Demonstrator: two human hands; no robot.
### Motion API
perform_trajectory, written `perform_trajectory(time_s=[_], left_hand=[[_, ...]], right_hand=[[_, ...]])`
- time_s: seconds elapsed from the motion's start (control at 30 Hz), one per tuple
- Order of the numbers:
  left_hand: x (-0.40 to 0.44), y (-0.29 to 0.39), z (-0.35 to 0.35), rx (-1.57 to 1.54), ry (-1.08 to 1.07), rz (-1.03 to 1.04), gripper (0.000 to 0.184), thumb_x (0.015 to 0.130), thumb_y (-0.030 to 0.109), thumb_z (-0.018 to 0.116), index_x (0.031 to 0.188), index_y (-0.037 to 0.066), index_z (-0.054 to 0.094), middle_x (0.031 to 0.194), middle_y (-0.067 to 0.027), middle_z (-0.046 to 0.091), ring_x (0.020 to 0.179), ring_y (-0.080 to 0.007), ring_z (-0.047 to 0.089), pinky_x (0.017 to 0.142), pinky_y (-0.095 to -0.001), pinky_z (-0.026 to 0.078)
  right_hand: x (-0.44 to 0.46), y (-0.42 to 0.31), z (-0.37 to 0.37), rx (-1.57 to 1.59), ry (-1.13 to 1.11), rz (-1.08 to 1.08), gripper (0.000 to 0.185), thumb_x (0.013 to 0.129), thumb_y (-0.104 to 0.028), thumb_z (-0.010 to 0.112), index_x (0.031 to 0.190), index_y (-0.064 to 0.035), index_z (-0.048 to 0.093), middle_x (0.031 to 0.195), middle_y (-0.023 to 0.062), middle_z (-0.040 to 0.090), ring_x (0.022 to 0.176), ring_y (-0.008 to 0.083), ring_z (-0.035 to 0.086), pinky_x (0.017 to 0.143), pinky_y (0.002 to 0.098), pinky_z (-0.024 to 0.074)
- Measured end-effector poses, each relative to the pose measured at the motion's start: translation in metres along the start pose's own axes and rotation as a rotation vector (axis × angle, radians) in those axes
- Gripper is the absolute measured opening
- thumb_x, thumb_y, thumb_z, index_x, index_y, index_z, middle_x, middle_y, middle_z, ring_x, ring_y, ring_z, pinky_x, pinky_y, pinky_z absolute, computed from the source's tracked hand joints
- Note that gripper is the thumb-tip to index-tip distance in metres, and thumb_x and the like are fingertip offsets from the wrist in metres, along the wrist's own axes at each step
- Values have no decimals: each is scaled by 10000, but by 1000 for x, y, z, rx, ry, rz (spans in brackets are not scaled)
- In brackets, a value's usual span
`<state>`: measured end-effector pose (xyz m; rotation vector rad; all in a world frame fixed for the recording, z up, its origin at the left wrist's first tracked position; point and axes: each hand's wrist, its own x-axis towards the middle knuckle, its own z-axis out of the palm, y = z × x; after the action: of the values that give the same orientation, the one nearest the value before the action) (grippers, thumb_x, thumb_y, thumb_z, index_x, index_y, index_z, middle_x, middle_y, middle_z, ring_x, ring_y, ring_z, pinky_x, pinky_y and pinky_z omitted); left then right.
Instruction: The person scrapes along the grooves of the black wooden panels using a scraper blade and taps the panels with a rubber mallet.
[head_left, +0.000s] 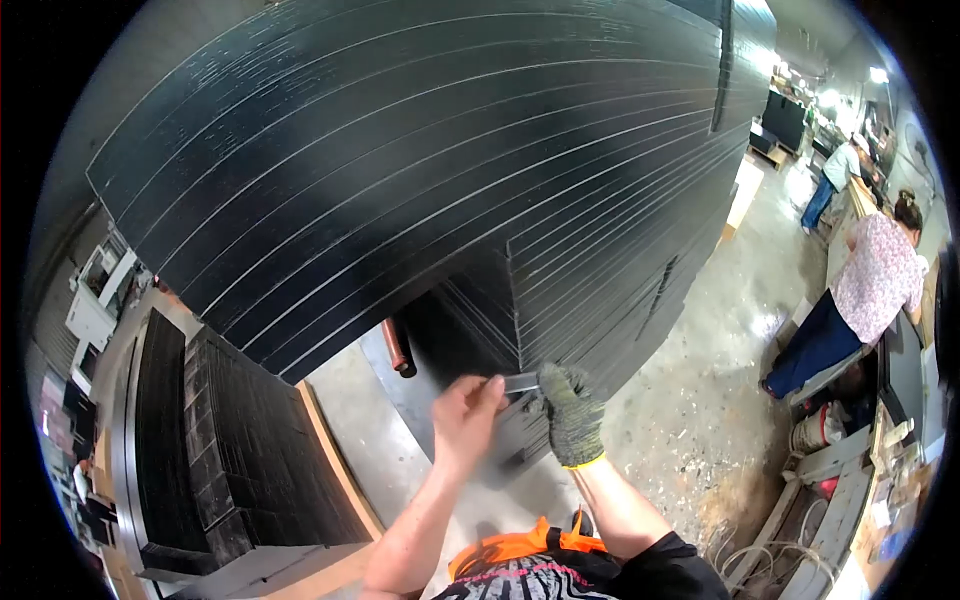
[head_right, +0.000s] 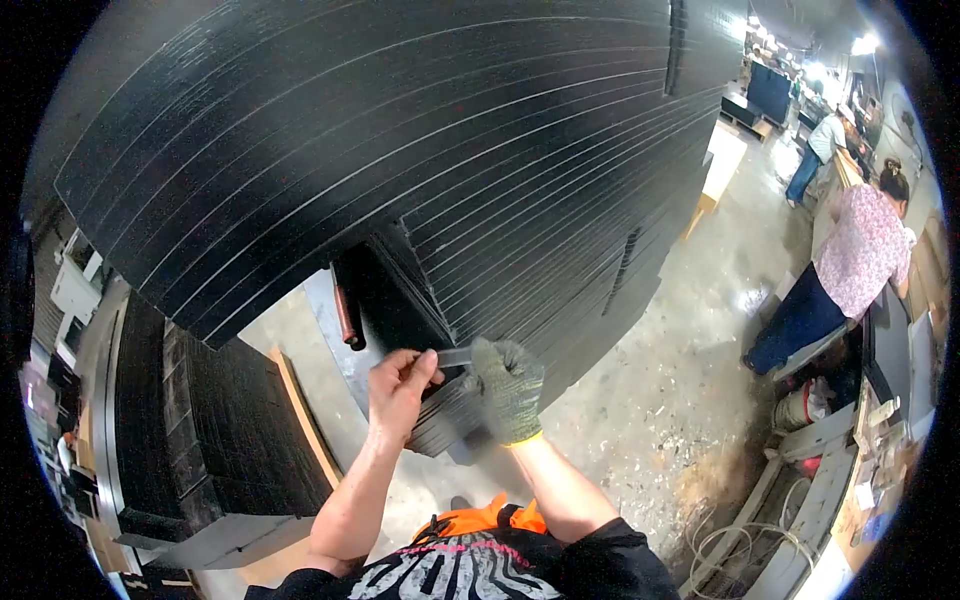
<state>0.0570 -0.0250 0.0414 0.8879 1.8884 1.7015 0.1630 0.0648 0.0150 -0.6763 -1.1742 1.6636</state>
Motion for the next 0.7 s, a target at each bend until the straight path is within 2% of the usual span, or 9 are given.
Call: perform_trajectory(time_s=[0.13,0.23,0.33,0.37,0.47,0.6,0.63,0.7], left_hand=[[2,79,0,-216,4,242,254,923,207,623,748,24,616,731,-15,632,692,-62,517,662,-221,408],[11,96,1,-239,5,227,239,913,191,627,741,25,619,717,-28,634,671,-81,528,652,-226,411],[9,47,5,-169,8,52,223,900,182,639,743,25,626,695,-37,632,645,-91,528,641,-237,416],[8,31,13,-217,8,-41,217,895,184,646,751,22,632,677,-36,626,624,-96,523,630,-239,418],[6,22,14,-252,-19,-66,196,898,176,653,773,27,630,689,-44,628,628,-105,523,625,-238,417],[12,79,9,-317,10,185,216,925,179,624,752,51,605,698,-58,625,634,-109,523,626,-234,411],[17,89,7,-352,16,194,217,927,185,620,757,51,606,695,-57,623,630,-110,526,628,-235,412],[26,88,4,-434,17,147,211,926,198,622,780,47,606,690,-54,621,613,-113,534,605,-242,419]], right_hand=[[7,-93,30,1,-37,-210,259,910,-243,650,767,-28,630,578,13,595,505,70,527,460,228,407],[21,-114,40,59,-66,-152,245,901,-229,658,766,-28,626,578,20,598,501,70,528,457,228,408],[22,-61,24,122,22,112,233,888,-222,674,774,-25,623,582,25,600,488,74,524,449,230,407],[23,-36,13,64,53,44,251,891,-242,671,786,-19,622,586,34,604,474,81,521,445,229,411],[13,-39,8,19,36,6,271,899,-260,663,790,-15,622,588,41,607,477,82,525,449,229,416],[14,-97,22,-163,-49,-341,262,926,-272,632,806,-39,632,590,13,608,528,67,545,472,230,419],[13,-115,29,-192,-81,-342,262,940,-277,610,806,-53,637,583,-1,598,523,66,534,474,237,419],[31,-101,32,-158,-107,-348,280,941,-276,608,775,-51,627,574,-1,586,511,67,521,474,243,417]])
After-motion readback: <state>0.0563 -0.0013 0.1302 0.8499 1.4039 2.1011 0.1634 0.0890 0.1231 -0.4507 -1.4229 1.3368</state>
